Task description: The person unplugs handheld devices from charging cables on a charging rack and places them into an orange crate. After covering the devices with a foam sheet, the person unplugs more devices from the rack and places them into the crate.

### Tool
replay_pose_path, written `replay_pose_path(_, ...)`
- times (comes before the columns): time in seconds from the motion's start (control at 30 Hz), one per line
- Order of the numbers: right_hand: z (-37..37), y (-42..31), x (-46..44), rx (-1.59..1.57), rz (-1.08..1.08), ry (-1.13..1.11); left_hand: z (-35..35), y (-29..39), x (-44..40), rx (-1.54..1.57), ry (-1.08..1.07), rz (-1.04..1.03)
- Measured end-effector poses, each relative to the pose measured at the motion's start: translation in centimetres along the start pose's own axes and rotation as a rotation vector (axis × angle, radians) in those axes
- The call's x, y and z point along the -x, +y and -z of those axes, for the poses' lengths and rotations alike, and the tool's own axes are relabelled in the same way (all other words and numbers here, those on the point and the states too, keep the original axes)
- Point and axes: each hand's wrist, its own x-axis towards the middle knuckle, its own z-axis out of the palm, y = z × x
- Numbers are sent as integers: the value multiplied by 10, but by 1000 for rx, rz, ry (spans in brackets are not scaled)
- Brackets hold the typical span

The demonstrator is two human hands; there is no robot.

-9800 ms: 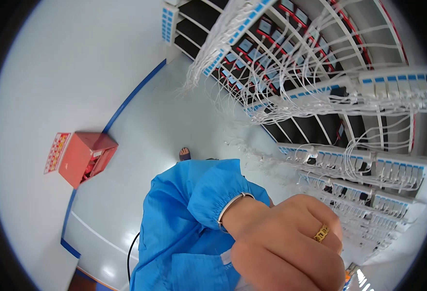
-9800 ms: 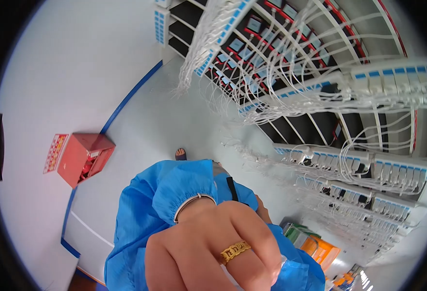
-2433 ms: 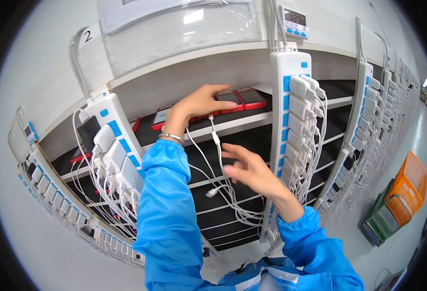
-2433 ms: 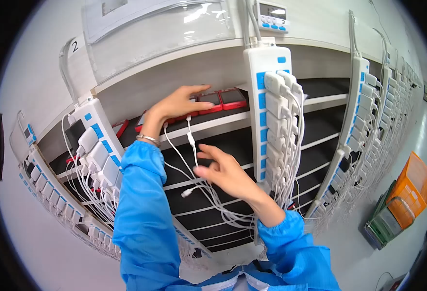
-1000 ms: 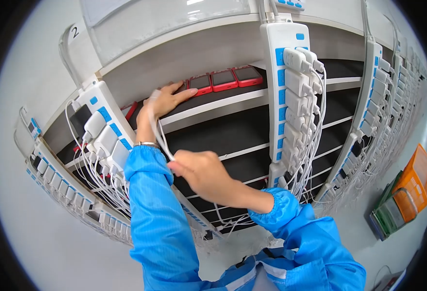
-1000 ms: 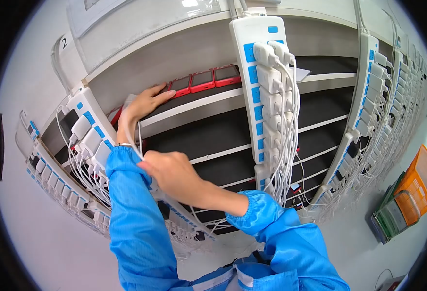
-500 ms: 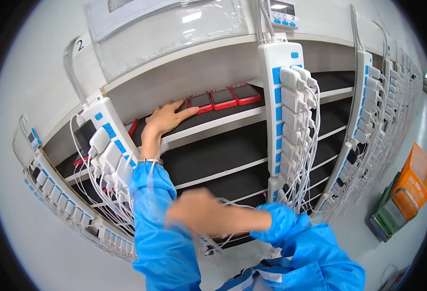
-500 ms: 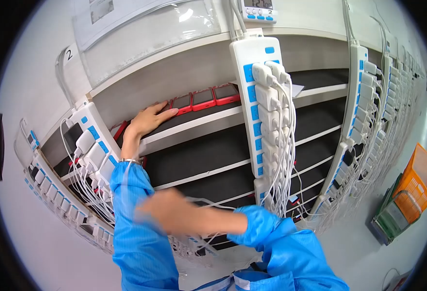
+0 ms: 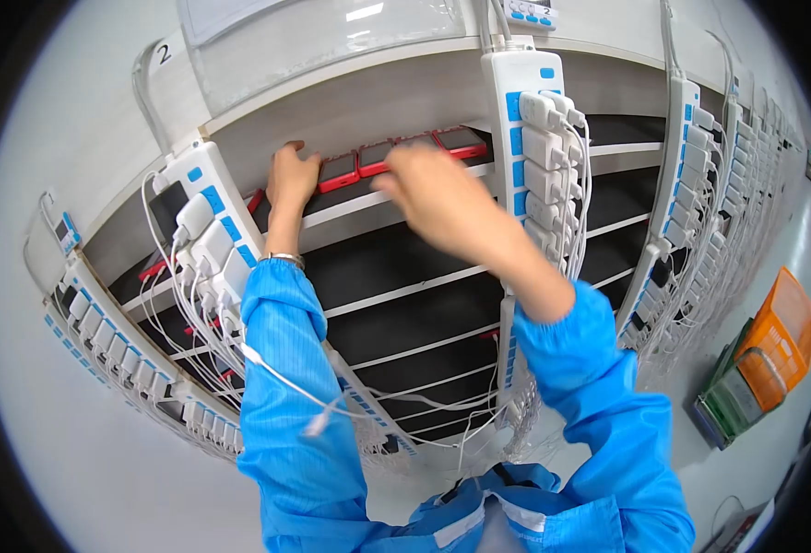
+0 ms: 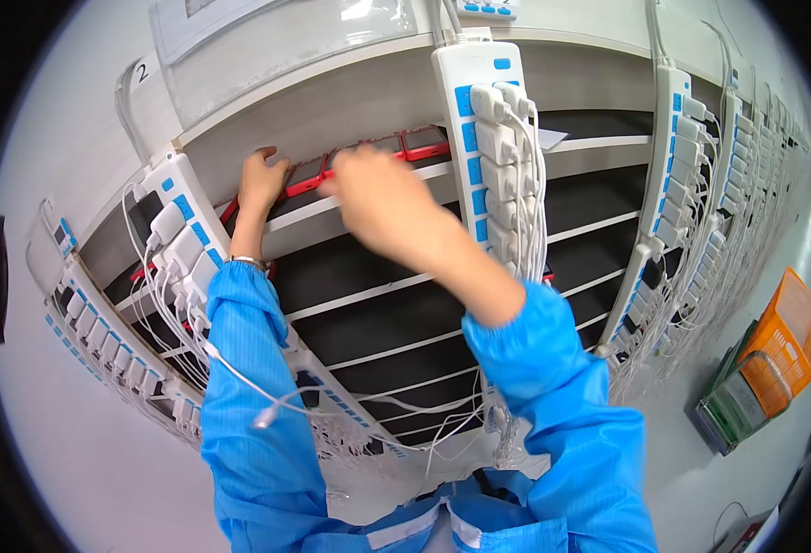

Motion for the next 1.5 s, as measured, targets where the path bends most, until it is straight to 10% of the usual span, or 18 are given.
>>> replay_pose_path(0.2, -26, 53, -59, 856, -339, 57, 33, 22, 0, -376, -340, 297)
replay_pose_path(0.67, -19, 83, -69, 825, -246, -403, 4, -13, 1, -324, -299, 179)
replay_pose_path(1.5, -38, 120, -80, 681, -178, -81, 0, -23, -6, -186, -138, -18)
